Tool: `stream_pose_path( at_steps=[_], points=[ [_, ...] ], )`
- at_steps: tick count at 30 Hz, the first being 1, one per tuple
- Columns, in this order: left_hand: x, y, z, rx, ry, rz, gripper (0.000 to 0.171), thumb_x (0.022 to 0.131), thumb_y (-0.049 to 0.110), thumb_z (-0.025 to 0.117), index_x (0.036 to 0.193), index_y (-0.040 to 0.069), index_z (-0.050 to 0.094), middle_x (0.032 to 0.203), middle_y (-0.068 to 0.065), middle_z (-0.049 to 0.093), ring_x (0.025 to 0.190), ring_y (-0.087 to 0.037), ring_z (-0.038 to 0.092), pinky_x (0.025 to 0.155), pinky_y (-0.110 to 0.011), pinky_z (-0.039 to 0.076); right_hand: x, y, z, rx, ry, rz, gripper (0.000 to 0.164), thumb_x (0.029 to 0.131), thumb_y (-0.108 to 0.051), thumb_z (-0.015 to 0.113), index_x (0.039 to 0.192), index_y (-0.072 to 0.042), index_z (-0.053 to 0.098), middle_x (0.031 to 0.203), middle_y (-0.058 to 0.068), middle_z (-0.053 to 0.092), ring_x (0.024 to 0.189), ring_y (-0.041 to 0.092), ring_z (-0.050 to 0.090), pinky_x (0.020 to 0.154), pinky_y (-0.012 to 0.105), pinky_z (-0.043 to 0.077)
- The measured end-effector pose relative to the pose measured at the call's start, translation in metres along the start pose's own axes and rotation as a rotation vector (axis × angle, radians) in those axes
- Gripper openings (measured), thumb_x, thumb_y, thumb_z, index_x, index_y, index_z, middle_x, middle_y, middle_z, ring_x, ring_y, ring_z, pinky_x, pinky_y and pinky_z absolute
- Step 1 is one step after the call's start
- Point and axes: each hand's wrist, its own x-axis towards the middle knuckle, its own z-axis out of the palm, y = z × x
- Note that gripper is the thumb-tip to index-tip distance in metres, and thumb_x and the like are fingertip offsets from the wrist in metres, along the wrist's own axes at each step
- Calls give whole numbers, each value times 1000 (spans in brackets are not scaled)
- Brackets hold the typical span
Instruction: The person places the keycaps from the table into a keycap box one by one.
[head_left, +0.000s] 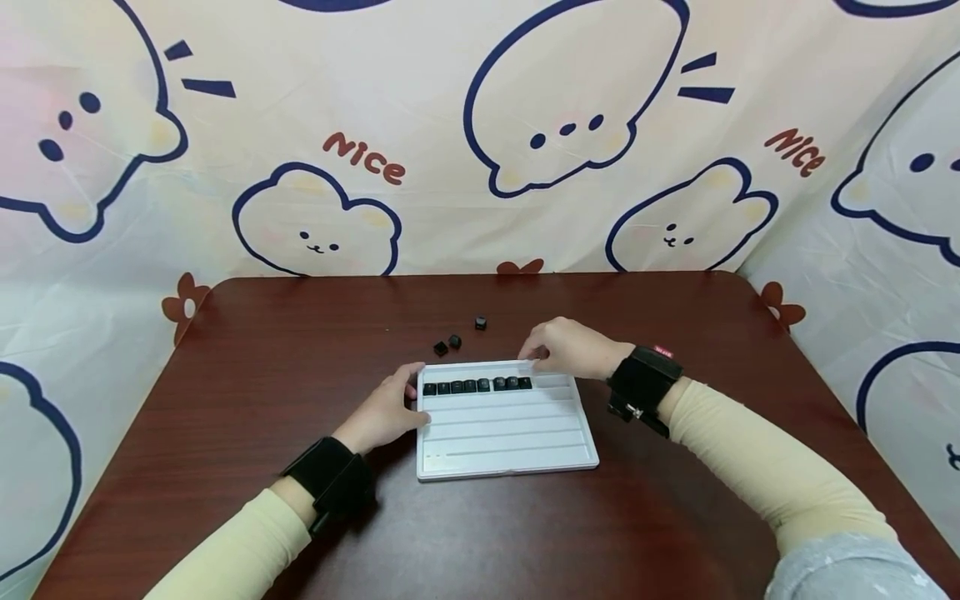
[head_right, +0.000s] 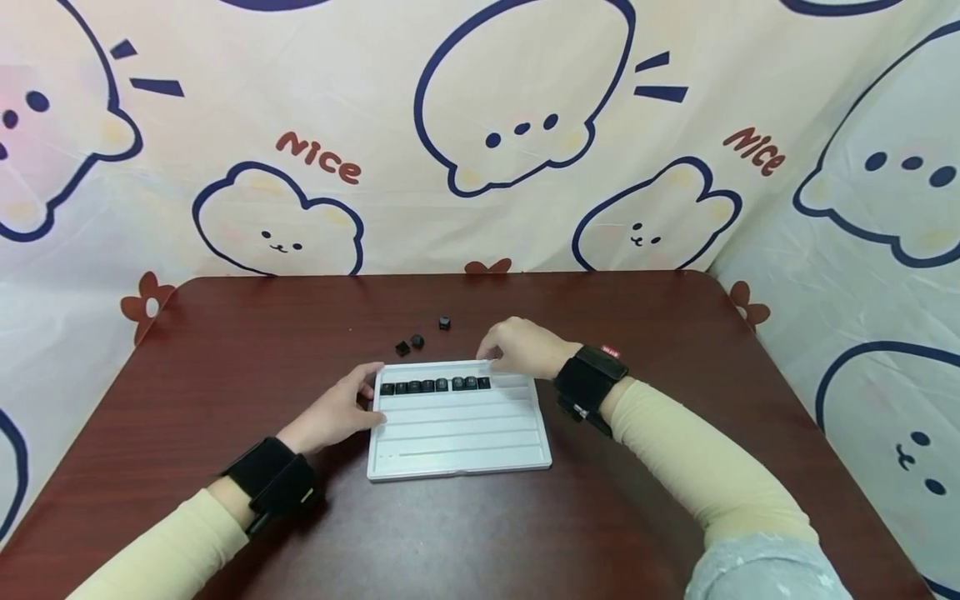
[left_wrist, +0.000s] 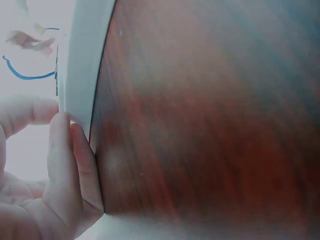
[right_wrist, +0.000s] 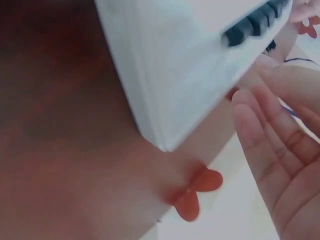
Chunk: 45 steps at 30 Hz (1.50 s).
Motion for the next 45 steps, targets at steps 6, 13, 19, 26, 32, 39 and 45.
stream_pose_path(
  at_steps=[6,13,19,26,32,39,45],
  points=[
    [-1,1,0,1,6,-1,78,89,1,76,156,5,37,114,-16,52,90,-26,51,75,-37,42,34,2,-11,-31,-4,-42,24,87,4,78,110,-3,79,108,7,74,104,23,68,90,37,55],
    [0,-1,1,-22,2,-6,79,89,1,76,157,6,37,112,-15,51,86,-25,51,73,-36,41,89,1,-3,-170,-1,-173,22,90,10,71,107,-1,79,106,11,71,103,27,66,90,37,54],
    [3,-2,0,-29,-8,-8,78,89,2,76,157,7,37,112,-15,50,83,-24,51,71,-35,40,113,-4,4,-208,-71,-68,30,91,16,63,111,-1,78,114,13,69,111,30,63,94,38,52],
    [4,-1,-1,-42,-14,-7,79,90,3,76,158,8,36,112,-15,50,83,-24,50,72,-35,40,121,1,8,-195,-114,12,33,93,16,58,116,1,76,119,16,69,118,33,61,97,39,52],
    [5,-1,-2,-46,-14,-13,78,90,2,75,157,8,36,111,-15,49,82,-24,49,72,-35,39,118,1,9,-152,-84,55,29,91,14,63,114,2,76,118,17,70,116,32,64,93,40,53],
    [2,-1,-1,-33,-16,11,78,90,1,75,157,6,36,110,-14,49,83,-23,49,73,-36,39,109,4,10,-112,-53,91,23,90,8,70,110,0,78,114,14,72,110,30,66,91,39,54],
    [1,-1,-1,-27,-13,26,79,89,1,75,157,6,36,110,-14,50,82,-23,48,72,-36,39,103,8,10,-80,6,75,15,90,0,76,104,-3,78,105,10,74,100,28,66,88,39,54]
  ],
)
